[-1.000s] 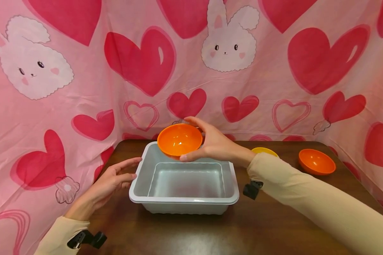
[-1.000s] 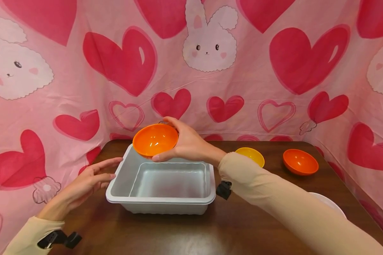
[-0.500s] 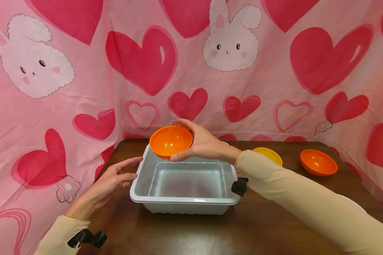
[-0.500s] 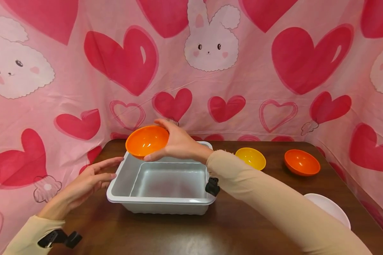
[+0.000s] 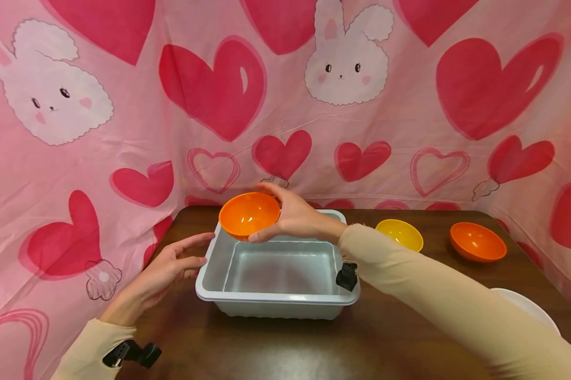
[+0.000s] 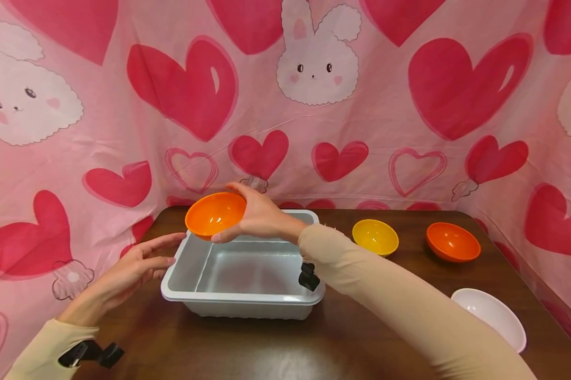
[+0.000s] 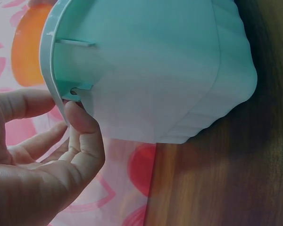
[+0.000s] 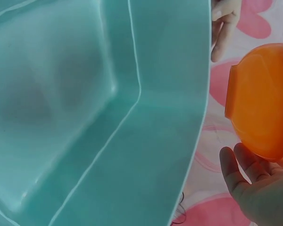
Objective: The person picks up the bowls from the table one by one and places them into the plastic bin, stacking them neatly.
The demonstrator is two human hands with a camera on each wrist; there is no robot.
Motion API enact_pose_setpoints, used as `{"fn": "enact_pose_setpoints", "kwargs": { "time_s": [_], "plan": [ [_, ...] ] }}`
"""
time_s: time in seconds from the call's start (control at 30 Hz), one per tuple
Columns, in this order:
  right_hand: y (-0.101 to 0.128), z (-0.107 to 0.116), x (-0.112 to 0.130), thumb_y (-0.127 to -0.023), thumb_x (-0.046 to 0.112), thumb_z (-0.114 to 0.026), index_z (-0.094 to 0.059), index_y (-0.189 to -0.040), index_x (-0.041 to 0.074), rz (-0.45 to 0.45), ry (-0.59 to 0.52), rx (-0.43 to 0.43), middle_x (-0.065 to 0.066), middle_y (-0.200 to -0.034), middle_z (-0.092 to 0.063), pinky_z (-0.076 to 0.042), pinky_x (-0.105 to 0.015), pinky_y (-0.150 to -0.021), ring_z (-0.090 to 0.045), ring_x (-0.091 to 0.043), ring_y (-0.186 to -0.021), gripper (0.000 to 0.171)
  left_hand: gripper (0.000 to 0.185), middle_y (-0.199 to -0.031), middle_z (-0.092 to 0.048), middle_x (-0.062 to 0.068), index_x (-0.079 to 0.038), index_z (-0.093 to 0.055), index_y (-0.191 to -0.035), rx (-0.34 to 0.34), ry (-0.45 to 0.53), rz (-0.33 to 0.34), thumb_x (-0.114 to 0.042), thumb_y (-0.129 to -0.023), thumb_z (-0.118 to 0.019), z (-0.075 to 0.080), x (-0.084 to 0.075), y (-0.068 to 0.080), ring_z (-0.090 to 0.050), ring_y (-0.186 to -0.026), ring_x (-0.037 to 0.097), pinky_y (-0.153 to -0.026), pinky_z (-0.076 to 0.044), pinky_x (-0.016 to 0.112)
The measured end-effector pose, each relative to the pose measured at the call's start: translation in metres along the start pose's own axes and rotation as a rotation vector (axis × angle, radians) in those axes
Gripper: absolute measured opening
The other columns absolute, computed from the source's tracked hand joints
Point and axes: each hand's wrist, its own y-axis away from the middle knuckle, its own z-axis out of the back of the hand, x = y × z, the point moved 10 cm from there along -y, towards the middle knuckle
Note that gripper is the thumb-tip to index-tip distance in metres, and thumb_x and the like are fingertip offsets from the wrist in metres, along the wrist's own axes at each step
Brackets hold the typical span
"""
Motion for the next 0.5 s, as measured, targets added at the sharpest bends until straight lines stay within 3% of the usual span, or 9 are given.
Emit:
{"fn": "enact_pose_setpoints", "kwargs": {
  "time_s": [0.5],
  "plan": [
    [-0.011, -0.012, -0.023, -0.070, 0.038, -0.096, -0.043, -0.159, 0.022, -0.032, 0.021, 0.025, 0.004, -0.146, -0.054, -0.051, -0.039, -0.104, -0.051, -0.018, -0.128, 0.105, 0.067, -0.163, -0.036, 0.023, -0.002, -0.040, -0.160, -0.005, -0.003, 0.000, -0.011, -0.100, -0.066, 0.000, -0.001, 0.000, -0.065, -0.116, 0.028, -0.095, -0.058, 0.042]
  ]
}}
